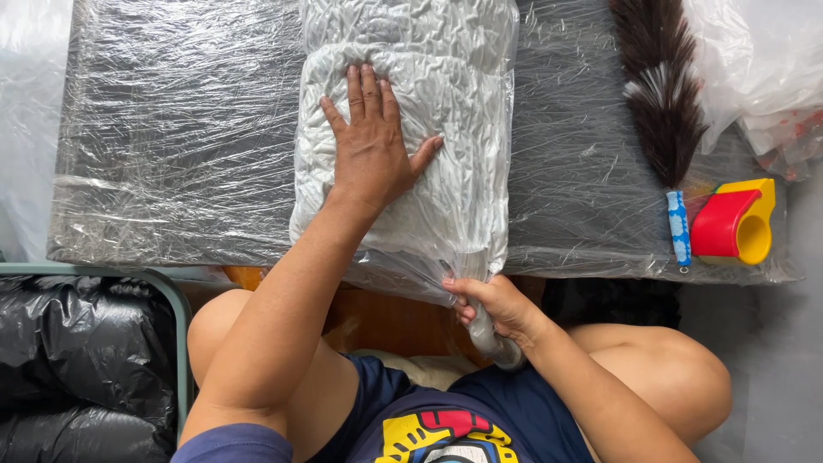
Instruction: The person sits on the floor and uses a feather duster to dust a pillow wrapped in plastic. They then attach a vacuum hose to the plastic bag and vacuum the pillow to remove air, compressing it.
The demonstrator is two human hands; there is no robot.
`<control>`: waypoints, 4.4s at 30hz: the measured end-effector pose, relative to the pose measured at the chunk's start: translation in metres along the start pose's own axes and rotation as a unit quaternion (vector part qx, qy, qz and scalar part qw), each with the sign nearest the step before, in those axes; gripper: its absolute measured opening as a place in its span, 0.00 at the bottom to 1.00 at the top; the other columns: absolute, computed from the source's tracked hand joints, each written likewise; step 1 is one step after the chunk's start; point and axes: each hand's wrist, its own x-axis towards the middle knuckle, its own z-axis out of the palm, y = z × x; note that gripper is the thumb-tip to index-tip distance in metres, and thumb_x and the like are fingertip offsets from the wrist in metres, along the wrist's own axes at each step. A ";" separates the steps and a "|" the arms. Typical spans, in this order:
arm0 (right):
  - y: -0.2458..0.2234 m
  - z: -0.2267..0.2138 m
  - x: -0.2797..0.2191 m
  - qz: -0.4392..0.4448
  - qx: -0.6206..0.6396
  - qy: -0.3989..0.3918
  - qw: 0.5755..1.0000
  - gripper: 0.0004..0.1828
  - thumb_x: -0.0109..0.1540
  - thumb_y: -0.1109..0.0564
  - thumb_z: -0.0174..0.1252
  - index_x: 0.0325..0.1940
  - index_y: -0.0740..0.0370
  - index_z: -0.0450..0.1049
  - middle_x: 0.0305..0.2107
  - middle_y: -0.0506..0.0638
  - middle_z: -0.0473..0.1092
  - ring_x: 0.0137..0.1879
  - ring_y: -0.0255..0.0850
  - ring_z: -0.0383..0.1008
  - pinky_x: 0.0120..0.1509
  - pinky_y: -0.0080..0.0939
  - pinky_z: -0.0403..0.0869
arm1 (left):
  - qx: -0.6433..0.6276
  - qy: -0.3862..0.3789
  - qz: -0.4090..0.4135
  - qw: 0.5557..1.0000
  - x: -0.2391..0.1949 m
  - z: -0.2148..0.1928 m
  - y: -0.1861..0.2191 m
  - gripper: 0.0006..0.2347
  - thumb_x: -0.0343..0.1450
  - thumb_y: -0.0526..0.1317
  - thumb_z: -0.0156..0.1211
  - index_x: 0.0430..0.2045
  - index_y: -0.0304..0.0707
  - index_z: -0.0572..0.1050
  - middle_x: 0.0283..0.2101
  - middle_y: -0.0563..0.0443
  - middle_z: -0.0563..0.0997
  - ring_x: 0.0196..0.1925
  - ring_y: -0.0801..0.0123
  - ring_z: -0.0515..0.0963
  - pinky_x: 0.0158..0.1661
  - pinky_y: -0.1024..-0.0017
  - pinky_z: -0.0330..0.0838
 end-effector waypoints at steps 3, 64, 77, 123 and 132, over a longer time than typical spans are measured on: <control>-0.001 0.001 0.000 -0.003 -0.007 -0.003 1.000 0.14 0.62 0.59 0.64 0.23 0.61 0.69 0.11 0.47 0.61 0.17 0.32 0.61 0.27 0.34 0.67 | -0.002 -0.003 0.001 1.000 0.000 0.001 0.000 0.45 0.74 0.72 0.30 0.72 0.23 0.46 0.76 0.28 0.44 0.78 0.42 0.37 0.67 0.30 0.37; -0.001 0.000 0.002 -0.007 -0.022 -0.010 1.000 0.17 0.62 0.57 0.64 0.20 0.60 0.68 0.09 0.48 0.60 0.16 0.33 0.60 0.27 0.35 0.66 | 0.033 -0.014 0.011 0.999 0.001 0.019 0.003 0.44 0.75 0.71 0.21 0.72 0.24 0.47 0.76 0.26 0.42 0.77 0.39 0.36 0.68 0.31 0.37; 0.001 -0.002 0.004 -0.017 -0.028 -0.024 0.999 0.17 0.62 0.57 0.63 0.20 0.60 0.68 0.08 0.48 0.59 0.16 0.34 0.59 0.27 0.35 0.66 | 0.035 -0.016 0.012 0.999 0.000 0.019 0.003 0.43 0.75 0.70 0.20 0.72 0.25 0.47 0.76 0.26 0.42 0.77 0.39 0.36 0.68 0.32 0.39; 0.019 -0.019 -0.011 0.026 -0.019 0.017 0.999 0.12 0.60 0.59 0.67 0.28 0.67 0.70 0.09 0.51 0.59 0.15 0.39 0.59 0.25 0.40 0.67 | -0.065 -0.022 -0.033 0.997 0.174 -0.022 -0.018 0.49 0.67 0.78 0.24 0.74 0.37 0.42 0.77 0.34 0.43 0.78 0.47 0.38 0.70 0.36 0.34; 0.021 -0.027 -0.006 0.053 -0.018 0.013 0.998 0.08 0.61 0.61 0.66 0.35 0.69 0.74 0.09 0.51 0.60 0.16 0.38 0.60 0.25 0.40 0.69 | -0.034 -0.054 -0.014 0.998 0.213 -0.002 -0.027 0.47 0.63 0.84 0.25 0.44 0.36 0.73 0.54 0.41 0.77 0.67 0.46 0.68 0.68 0.32 0.38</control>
